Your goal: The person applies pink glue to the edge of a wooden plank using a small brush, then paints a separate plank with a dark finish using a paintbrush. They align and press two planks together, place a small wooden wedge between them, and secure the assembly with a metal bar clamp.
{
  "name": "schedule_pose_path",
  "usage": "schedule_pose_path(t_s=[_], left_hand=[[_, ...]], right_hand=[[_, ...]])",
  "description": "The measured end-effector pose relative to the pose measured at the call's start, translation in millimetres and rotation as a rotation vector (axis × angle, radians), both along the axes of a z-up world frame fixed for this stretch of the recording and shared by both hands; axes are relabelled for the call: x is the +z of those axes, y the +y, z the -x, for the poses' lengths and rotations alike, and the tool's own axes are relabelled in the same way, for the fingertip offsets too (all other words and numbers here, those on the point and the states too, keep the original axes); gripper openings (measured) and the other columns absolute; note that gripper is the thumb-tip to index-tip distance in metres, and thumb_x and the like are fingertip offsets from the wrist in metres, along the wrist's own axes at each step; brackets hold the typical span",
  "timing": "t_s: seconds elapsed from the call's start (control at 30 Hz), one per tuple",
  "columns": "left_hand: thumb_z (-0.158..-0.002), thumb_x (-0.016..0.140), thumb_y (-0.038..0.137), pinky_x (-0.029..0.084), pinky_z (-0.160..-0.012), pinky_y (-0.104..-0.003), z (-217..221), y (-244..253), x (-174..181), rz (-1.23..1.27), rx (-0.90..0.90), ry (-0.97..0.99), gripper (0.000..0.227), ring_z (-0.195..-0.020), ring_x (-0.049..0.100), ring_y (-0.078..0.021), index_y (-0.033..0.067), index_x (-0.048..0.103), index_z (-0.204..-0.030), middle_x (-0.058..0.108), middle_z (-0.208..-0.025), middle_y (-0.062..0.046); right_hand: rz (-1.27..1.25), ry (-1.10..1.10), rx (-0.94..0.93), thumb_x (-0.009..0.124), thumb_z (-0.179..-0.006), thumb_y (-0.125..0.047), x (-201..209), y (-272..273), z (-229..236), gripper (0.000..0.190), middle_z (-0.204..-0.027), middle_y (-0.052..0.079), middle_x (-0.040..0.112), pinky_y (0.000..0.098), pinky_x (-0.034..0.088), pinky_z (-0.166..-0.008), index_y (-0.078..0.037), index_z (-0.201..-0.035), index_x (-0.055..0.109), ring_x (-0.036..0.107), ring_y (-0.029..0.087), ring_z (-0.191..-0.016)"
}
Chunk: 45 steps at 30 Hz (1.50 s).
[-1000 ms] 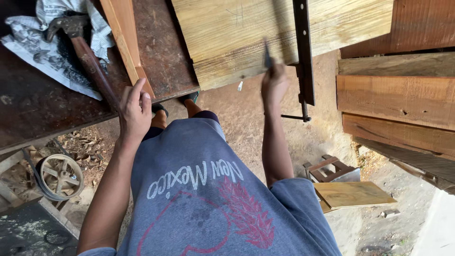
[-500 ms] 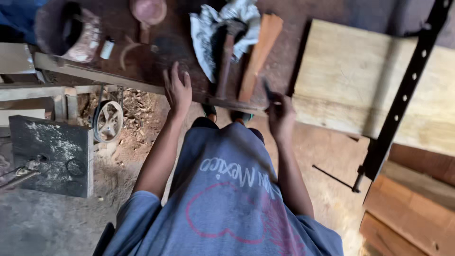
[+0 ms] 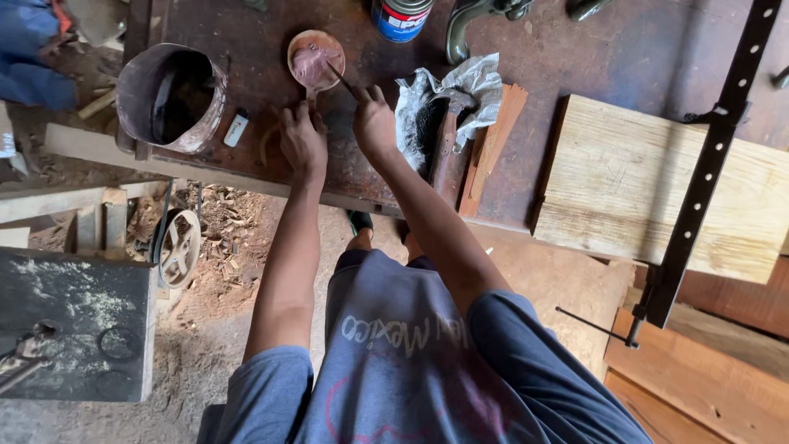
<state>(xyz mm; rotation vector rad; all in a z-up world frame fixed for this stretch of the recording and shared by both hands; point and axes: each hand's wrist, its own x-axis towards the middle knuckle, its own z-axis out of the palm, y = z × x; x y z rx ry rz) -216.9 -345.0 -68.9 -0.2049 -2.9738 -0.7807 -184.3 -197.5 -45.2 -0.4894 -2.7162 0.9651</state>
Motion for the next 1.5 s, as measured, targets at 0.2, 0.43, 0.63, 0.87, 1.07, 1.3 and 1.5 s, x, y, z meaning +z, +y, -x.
schedule_pose_path(t_s=[0.2, 0.43, 0.63, 0.87, 1.07, 1.3, 1.5], left_hand=[[-0.091, 0.076, 0.016, 0.058, -0.075, -0.049, 7, -13, -1, 0.039, -0.077, 0.059, 0.029, -0.096, 0.067, -0.0445, 0.0051, 0.068, -0.115, 0.062, -0.110, -0.024], [-0.096, 0.080, 0.016, 0.058, -0.072, -0.048, 15, -16, 2, 0.011, -0.151, 0.069, 0.025, -0.091, 0.069, -0.0415, 0.0016, 0.065, -0.109, 0.063, -0.108, -0.023], [-0.099, 0.079, 0.019, 0.056, -0.083, -0.046, -1, -33, 12, -0.104, -0.214, 0.078, 0.041, -0.100, 0.070, -0.0371, -0.0035, 0.060, -0.127, 0.060, -0.119, -0.028], [-0.106, 0.068, 0.008, 0.057, -0.082, -0.035, -74, -36, 36, -0.292, -0.282, 0.024, 0.037, -0.096, 0.064, -0.0234, -0.0022, 0.053, -0.138, 0.060, -0.113, -0.015], [-0.104, 0.063, 0.006, 0.055, -0.061, -0.024, -120, 44, 47, -0.514, -0.591, -0.102, 0.025, -0.077, 0.064, -0.0155, -0.0018, 0.061, -0.128, 0.062, -0.107, -0.014], [-0.101, 0.072, 0.020, 0.050, -0.067, -0.025, -139, 198, 63, -1.150, -0.607, -1.031, 0.032, -0.077, 0.058, -0.0082, 0.0016, 0.061, -0.125, 0.065, -0.093, -0.001], [-0.098, 0.075, 0.014, 0.055, -0.077, -0.025, -180, 272, 78, -1.059, -0.733, -0.969, 0.025, -0.084, 0.062, -0.0063, -0.0017, 0.064, -0.115, 0.066, -0.094, 0.002]], right_hand=[[-0.375, -0.160, 0.177, 0.059, -0.086, -0.009, -41, -6, 5, 0.027, -0.132, 0.023, 0.053, 0.0472, 0.057, -0.072, -0.006, -0.112, 0.067, 0.062, 0.044, -0.099], [-0.128, -0.078, -0.027, 0.056, -0.091, -0.002, -21, -23, -14, 0.041, -0.138, 0.019, 0.053, 0.0457, 0.055, -0.098, -0.011, -0.129, 0.068, 0.058, 0.038, -0.116], [-0.206, 0.187, 0.003, 0.069, -0.090, -0.004, 29, -16, -39, 0.039, -0.136, 0.017, 0.059, 0.0438, 0.053, -0.104, -0.009, -0.129, 0.067, 0.061, 0.035, -0.121], [-0.238, -0.026, -0.519, 0.085, -0.076, -0.014, 68, 109, -179, 0.048, -0.113, 0.024, 0.061, 0.0530, 0.053, -0.081, 0.001, -0.116, 0.062, 0.061, 0.045, -0.101], [0.069, -0.038, -0.649, 0.066, -0.098, -0.008, 45, 123, -233, 0.015, -0.097, 0.013, 0.072, 0.0412, 0.057, -0.068, -0.004, -0.113, 0.067, 0.071, 0.027, -0.079], [0.780, 0.124, -0.690, 0.060, -0.102, -0.009, 90, 104, -316, 0.023, -0.090, 0.003, 0.067, 0.0272, 0.051, -0.063, -0.001, -0.124, 0.063, 0.060, 0.009, -0.070], [0.438, 0.173, -0.669, 0.075, -0.096, -0.010, 113, 121, -363, 0.035, -0.100, 0.008, 0.072, 0.0277, 0.057, -0.077, 0.000, -0.128, 0.064, 0.067, 0.012, -0.085]])
